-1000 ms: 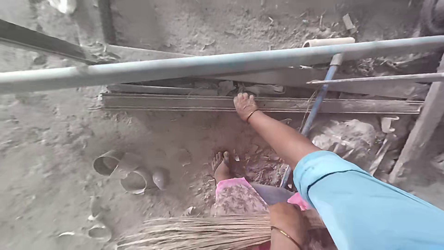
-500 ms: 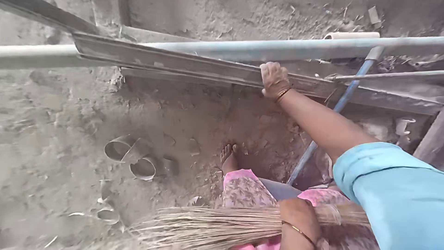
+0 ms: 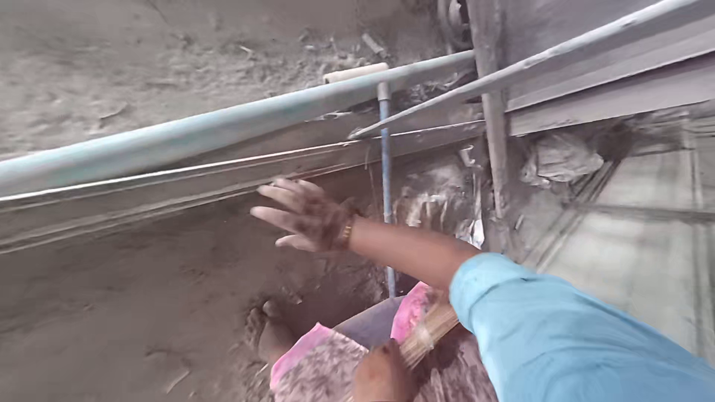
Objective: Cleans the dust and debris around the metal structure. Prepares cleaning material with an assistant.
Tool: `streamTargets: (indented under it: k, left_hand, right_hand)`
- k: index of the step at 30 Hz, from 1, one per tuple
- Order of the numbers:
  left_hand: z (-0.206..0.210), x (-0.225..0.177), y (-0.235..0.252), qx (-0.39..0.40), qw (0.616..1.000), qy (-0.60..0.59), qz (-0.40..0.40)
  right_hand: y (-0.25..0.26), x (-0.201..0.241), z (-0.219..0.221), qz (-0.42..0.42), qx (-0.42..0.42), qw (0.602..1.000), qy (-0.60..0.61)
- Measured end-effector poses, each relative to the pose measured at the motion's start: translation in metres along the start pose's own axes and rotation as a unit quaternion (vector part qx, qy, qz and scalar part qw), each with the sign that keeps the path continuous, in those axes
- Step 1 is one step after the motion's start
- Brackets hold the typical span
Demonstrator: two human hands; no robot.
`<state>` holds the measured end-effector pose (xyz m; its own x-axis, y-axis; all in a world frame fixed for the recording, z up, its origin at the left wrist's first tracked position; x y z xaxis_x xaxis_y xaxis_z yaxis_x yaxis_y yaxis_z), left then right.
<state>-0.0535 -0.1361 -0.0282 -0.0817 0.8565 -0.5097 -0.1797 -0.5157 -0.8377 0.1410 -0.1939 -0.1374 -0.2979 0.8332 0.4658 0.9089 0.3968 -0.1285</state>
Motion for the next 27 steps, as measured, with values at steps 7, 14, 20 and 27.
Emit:
streamTargets:
  k: [7,14,20,27]
  left_hand:
    - [0.013,-0.020,0.029,0.018,0.997,0.062,-0.037]
    - [0.034,-0.038,0.070,0.027,0.996,0.058,-0.065]
    - [0.037,-0.046,0.090,0.051,0.995,0.055,-0.066]
    - [0.024,-0.039,0.082,0.039,0.995,0.048,-0.075]
  right_hand:
    - [-0.207,-0.249,-0.098,0.639,0.065,0.763,-0.076]
    - [-0.222,-0.355,-0.095,0.600,0.168,0.778,-0.076]
    - [-0.187,-0.364,-0.063,0.692,-0.231,0.591,0.345]
    - [-0.103,-0.347,-0.059,0.733,-0.307,0.450,0.408]
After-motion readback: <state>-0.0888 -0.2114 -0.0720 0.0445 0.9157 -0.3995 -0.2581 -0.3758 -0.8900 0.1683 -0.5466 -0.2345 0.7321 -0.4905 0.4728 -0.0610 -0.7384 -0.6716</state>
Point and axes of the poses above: each hand's wrist, its own y-axis towards the middle knuckle, its own z-axis out of the palm, x = y × z, the point moved 4 cm from there along y, towards the middle knuckle, and after that the axes turned 5 degrees about z, right-handed, at the moved point
